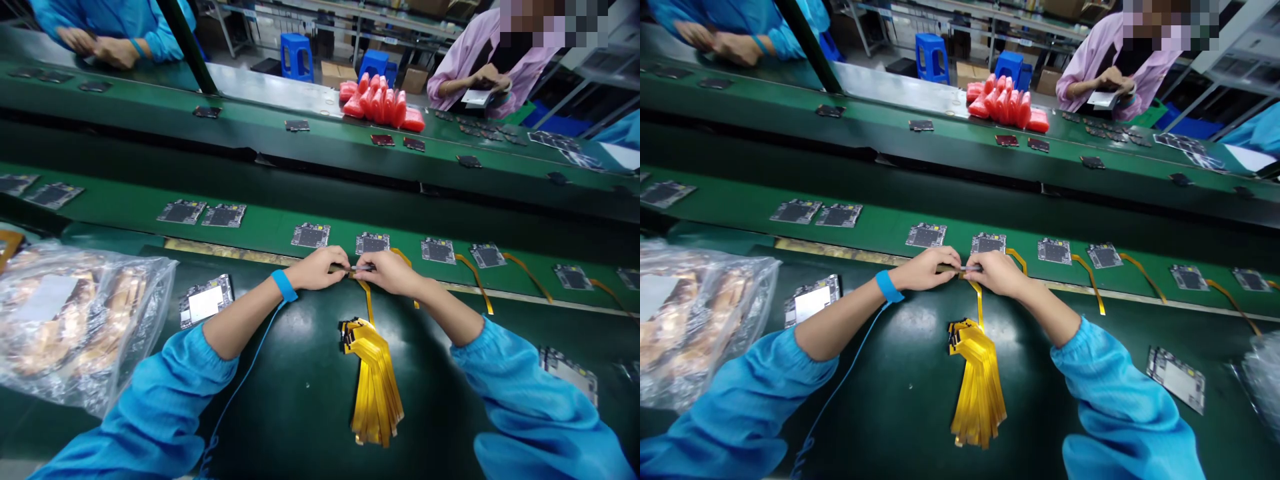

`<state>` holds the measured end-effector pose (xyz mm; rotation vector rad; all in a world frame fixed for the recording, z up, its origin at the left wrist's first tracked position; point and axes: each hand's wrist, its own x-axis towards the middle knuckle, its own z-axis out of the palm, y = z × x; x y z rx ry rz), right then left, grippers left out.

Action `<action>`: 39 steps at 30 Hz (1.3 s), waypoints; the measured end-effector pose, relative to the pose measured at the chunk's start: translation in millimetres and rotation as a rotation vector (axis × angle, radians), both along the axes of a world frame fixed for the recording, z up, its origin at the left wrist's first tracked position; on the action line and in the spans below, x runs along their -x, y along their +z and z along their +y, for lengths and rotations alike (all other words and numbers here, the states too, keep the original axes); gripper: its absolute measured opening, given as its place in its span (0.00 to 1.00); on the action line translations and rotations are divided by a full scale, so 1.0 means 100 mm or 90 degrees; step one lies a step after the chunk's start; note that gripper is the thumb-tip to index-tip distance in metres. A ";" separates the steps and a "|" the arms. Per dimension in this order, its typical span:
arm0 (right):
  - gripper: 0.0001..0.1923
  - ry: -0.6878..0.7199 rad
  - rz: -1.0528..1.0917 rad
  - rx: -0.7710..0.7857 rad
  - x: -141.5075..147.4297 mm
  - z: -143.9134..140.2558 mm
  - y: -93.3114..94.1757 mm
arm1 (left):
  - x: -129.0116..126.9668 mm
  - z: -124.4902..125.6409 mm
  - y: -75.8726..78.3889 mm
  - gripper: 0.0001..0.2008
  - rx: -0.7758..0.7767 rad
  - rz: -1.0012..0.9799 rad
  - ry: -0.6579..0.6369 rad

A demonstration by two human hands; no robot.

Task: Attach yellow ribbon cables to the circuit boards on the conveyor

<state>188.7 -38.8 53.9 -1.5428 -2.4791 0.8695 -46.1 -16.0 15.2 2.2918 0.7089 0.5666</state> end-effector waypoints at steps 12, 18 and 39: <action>0.09 -0.159 0.213 -0.004 0.02 0.08 -0.29 | -0.09 0.14 0.02 0.09 0.043 -0.019 0.127; 0.10 -0.223 0.258 -0.057 -0.03 0.29 -0.44 | -0.10 0.40 0.13 0.07 -0.030 0.271 0.365; 0.08 -0.344 0.154 -0.040 0.17 0.47 -0.43 | -0.28 0.43 0.07 0.08 -0.083 0.283 0.316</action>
